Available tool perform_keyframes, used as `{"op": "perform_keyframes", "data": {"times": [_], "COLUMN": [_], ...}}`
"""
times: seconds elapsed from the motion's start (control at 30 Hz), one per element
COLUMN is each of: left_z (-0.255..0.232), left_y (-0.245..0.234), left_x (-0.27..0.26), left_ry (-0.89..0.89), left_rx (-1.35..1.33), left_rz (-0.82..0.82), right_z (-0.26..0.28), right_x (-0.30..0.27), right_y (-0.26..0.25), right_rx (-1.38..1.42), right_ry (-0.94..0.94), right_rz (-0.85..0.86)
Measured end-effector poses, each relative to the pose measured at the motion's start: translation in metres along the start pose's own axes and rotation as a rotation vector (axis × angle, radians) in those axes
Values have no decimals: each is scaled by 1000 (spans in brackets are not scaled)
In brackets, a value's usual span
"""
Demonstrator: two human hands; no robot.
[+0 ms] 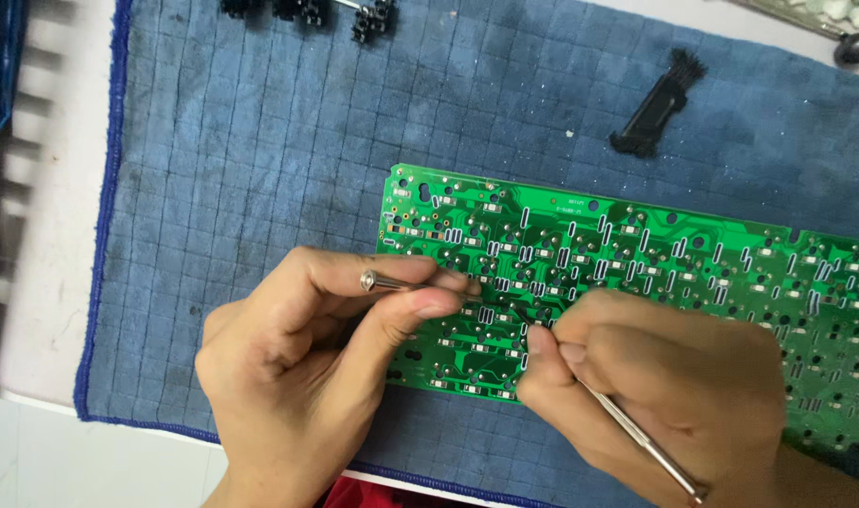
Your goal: The person uses a small brush and a metal tool to clean the surface of a green keyboard circuit board. They repeatedly brush away debris from the board's surface and use the metal tool to scrape or adjust components.
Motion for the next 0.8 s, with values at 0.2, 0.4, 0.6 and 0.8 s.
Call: {"op": "perform_keyframes", "data": {"times": [0.2, 0.4, 0.6, 0.8], "left_z": [0, 0, 1, 0], "left_y": [-1, -2, -2, -1], "left_x": [0, -1, 1, 1], "left_ry": [8, 6, 10, 17], "left_rx": [12, 7, 5, -1], "left_rz": [-10, -22, -21, -23], "right_z": [0, -4, -13, -13], "right_x": [3, -8, -16, -14], "right_y": [0, 4, 7, 6], "right_rx": [50, -58, -169, -119], "right_ry": [-13, -2, 0, 29], "right_rz": [4, 15, 47, 47]}}
Point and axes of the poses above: each hand's wrist, its own x-axis towards the middle knuckle, its own y-axis out of the palm, z = x × y, the point moved 8 cm from there along x, towards the middle knuckle, and after that the axes turned 6 degrees about -y, right-handed, at the moved point
